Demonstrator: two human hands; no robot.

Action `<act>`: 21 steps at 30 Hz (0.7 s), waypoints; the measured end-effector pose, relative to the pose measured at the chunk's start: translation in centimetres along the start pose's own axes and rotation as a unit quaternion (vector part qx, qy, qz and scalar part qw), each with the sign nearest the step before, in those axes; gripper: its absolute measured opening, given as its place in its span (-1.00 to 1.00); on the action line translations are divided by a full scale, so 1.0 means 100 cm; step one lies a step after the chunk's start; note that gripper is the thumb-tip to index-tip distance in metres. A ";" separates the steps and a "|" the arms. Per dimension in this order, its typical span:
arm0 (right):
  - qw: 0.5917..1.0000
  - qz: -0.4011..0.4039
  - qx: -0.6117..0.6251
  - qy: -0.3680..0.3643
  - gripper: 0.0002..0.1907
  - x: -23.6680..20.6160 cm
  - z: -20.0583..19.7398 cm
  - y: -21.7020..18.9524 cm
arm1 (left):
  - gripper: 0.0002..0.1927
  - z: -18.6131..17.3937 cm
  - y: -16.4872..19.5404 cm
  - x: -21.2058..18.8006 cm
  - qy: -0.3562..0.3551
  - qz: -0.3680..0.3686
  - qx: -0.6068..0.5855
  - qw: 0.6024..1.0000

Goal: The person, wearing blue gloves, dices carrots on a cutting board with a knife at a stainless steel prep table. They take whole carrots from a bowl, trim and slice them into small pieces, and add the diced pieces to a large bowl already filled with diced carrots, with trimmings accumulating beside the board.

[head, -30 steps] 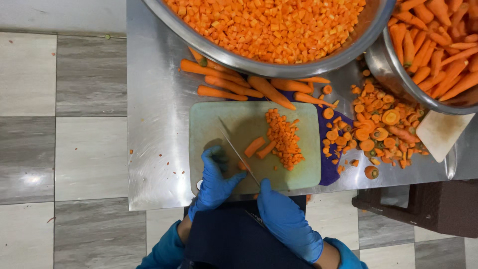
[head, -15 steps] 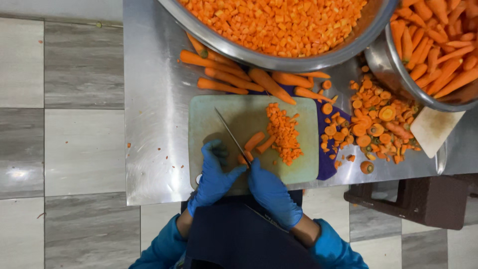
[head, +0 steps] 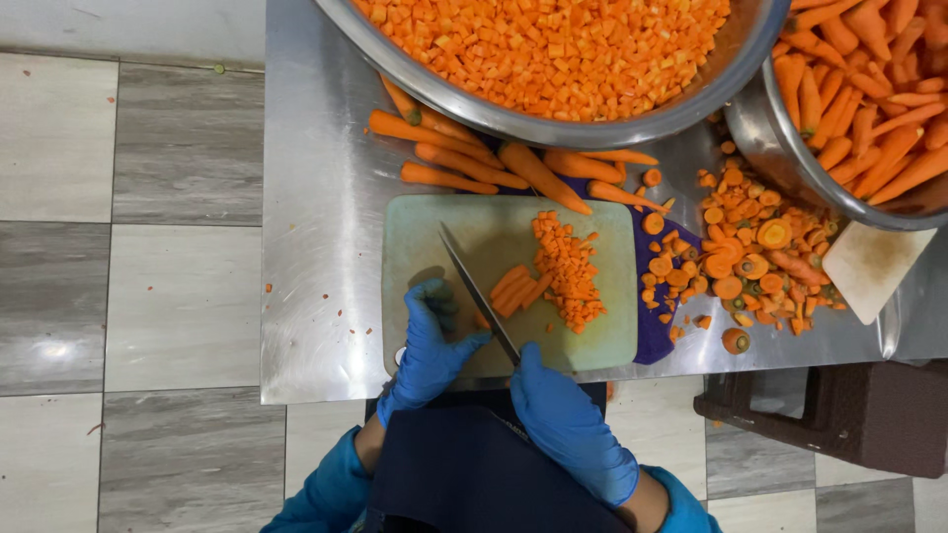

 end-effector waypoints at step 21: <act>0.976 0.112 0.170 -0.075 -0.42 0.039 0.083 0.022 | -0.17 -0.001 0.033 0.009 -0.018 0.041 0.032 0.998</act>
Point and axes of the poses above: each hand's wrist, its own x-axis towards the middle knuckle, its own z-axis out of the palm, y = z × x, the point moved 8 cm from there along x, towards the middle knuckle, and after that the axes turned 3 degrees about -x, right-handed, at the moved point
